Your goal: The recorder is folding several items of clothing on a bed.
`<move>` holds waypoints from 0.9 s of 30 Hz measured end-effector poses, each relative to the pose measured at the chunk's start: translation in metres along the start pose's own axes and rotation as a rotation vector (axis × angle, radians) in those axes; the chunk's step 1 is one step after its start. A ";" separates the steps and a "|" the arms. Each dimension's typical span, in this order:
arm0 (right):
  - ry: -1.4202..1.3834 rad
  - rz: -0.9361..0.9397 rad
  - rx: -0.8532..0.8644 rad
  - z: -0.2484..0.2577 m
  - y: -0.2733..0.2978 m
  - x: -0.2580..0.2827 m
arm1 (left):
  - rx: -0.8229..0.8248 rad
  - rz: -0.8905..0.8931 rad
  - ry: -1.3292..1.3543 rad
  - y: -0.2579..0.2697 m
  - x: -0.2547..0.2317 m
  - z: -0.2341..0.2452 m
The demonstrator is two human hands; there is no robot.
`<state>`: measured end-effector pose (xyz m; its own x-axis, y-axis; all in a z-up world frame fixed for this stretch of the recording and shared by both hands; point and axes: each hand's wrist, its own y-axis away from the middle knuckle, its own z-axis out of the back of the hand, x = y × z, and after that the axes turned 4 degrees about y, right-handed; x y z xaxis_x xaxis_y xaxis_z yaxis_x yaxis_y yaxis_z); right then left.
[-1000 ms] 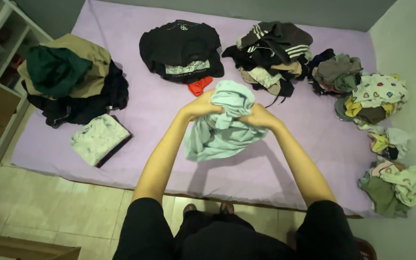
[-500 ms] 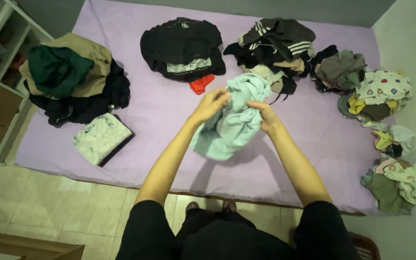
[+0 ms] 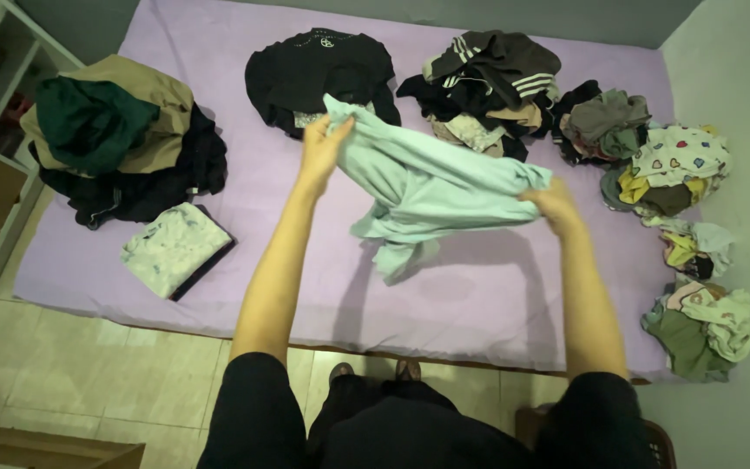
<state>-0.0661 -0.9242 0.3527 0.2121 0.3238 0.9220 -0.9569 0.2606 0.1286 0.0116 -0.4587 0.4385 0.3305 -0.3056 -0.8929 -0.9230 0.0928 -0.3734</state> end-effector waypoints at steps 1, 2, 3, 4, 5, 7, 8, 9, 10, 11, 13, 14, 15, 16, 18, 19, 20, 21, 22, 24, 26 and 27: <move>-0.001 0.001 0.003 0.008 0.001 0.001 | -0.002 -0.001 -0.002 0.001 -0.009 -0.001; 0.093 0.044 -0.196 0.017 0.003 0.002 | -0.001 0.021 -0.026 0.001 -0.017 -0.002; 0.186 0.091 -0.393 0.027 0.004 0.002 | 0.000 0.042 -0.050 0.001 -0.025 -0.004; 0.185 0.090 -0.393 0.026 -0.007 -0.003 | 0.000 0.043 -0.051 0.001 -0.023 -0.016; 0.392 0.332 -0.615 0.025 -0.018 -0.009 | 0.009 0.097 -0.007 0.002 -0.022 -0.028; 0.600 0.579 -0.830 0.002 -0.031 -0.009 | 0.020 0.153 0.037 0.003 -0.019 -0.055; 0.401 0.635 -0.488 -0.017 -0.033 -0.003 | 0.037 0.205 0.032 0.004 -0.017 -0.072; 0.199 0.675 -0.146 -0.037 -0.035 0.004 | 0.055 0.257 0.025 0.005 -0.015 -0.088; 0.199 0.675 -0.148 -0.063 -0.008 0.028 | 0.057 0.256 0.026 0.003 -0.010 -0.100; 0.314 0.614 0.055 -0.089 0.020 0.053 | 0.069 0.249 0.088 0.002 -0.006 -0.112; 0.424 0.550 0.259 -0.133 0.050 0.080 | 0.081 0.241 0.148 0.000 -0.007 -0.130; 0.425 0.535 0.214 -0.150 0.054 0.082 | 0.117 0.222 0.191 0.001 -0.013 -0.136; 0.425 0.520 0.168 -0.167 0.057 0.084 | 0.152 0.202 0.233 0.002 -0.019 -0.142; 0.424 0.525 0.168 -0.171 0.049 0.080 | 0.151 0.198 0.231 -0.002 -0.018 -0.139; -0.014 0.351 0.166 -0.181 0.034 0.073 | 0.170 0.157 0.244 -0.010 -0.015 -0.134; -0.017 0.353 0.170 -0.179 0.025 0.070 | 0.166 0.156 0.240 -0.004 -0.018 -0.126; -0.308 0.278 0.211 -0.175 0.015 0.067 | 0.108 -0.108 -0.010 0.002 -0.021 -0.118; -0.597 0.197 0.248 -0.173 0.006 0.063 | 0.049 -0.370 -0.260 0.008 -0.023 -0.111; -0.597 0.198 0.250 -0.166 0.011 0.077 | 0.047 -0.371 -0.262 0.021 -0.022 -0.107; -0.913 0.125 0.279 -0.153 0.023 0.103 | -0.127 -0.709 -0.713 0.049 -0.019 -0.098; -0.949 0.125 0.287 -0.140 0.031 0.118 | 0.029 -0.488 -0.693 0.046 0.020 -0.076; -0.985 0.127 0.294 -0.134 0.034 0.126 | 0.187 -0.270 -0.663 0.043 0.040 -0.065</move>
<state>-0.0456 -0.7529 0.4242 -0.0235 -0.5886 0.8081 -0.9996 0.0008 -0.0284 -0.0281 -0.5285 0.4030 0.6459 0.2907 -0.7059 -0.7631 0.2731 -0.5857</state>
